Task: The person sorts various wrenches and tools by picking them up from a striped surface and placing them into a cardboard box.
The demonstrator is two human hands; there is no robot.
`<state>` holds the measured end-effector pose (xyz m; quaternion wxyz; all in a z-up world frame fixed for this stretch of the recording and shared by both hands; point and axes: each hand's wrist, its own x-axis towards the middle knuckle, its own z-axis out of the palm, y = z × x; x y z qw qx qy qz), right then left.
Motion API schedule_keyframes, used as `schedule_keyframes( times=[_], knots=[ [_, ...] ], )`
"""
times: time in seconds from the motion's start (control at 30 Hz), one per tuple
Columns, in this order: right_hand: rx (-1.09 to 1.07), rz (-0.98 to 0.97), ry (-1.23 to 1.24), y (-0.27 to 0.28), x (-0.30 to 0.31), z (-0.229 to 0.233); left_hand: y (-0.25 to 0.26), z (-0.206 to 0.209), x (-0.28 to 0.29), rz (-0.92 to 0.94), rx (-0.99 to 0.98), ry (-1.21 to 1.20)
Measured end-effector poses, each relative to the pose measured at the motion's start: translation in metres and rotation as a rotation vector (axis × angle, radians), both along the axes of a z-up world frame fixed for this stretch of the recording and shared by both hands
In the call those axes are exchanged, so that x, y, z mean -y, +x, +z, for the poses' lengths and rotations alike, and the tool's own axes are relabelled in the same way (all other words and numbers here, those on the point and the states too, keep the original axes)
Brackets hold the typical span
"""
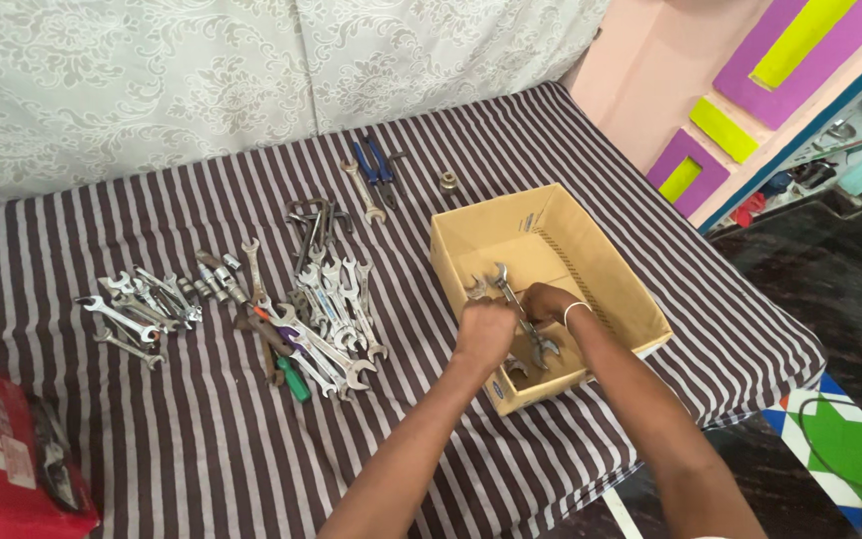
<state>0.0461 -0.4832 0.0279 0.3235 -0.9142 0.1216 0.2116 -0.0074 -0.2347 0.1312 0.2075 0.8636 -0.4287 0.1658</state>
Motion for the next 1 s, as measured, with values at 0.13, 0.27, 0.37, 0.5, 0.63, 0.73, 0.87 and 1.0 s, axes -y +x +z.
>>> schedule_keyframes(
  times=[0.13, 0.27, 0.37, 0.5, 0.63, 0.73, 0.87, 1.0],
  knots=[
    [0.031, 0.775, -0.688, 0.005, -0.005, 0.001, -0.003, 0.003, -0.004, -0.012, -0.060, -0.054],
    [-0.125, 0.574, -0.689, 0.000, -0.005, 0.007, -0.003, 0.000, -0.004, 0.004, 0.009, -0.068],
    [-0.132, 0.128, -0.547, -0.001, -0.015, 0.013, -0.003, -0.001, -0.005, 0.019, -0.065, -0.015],
    [-0.078, 0.171, -0.617, -0.010, -0.029, 0.033, -0.008, 0.009, -0.012, 0.028, -0.021, -0.210],
    [0.020, -0.060, -0.584, -0.015, -0.036, 0.054, -0.015, 0.027, -0.025, 0.016, -0.227, -0.509],
    [0.157, -0.055, -0.628, -0.016, -0.034, 0.064, -0.018, 0.031, -0.047, -0.127, -0.452, -0.704],
    [0.527, -0.053, -0.516, -0.026, -0.039, 0.079, -0.034, 0.017, -0.083, -0.133, -0.236, -0.758],
    [0.637, -0.114, -0.516, -0.026, -0.059, 0.117, -0.041, -0.011, -0.120, 0.056, -0.432, -0.771]
  ],
)
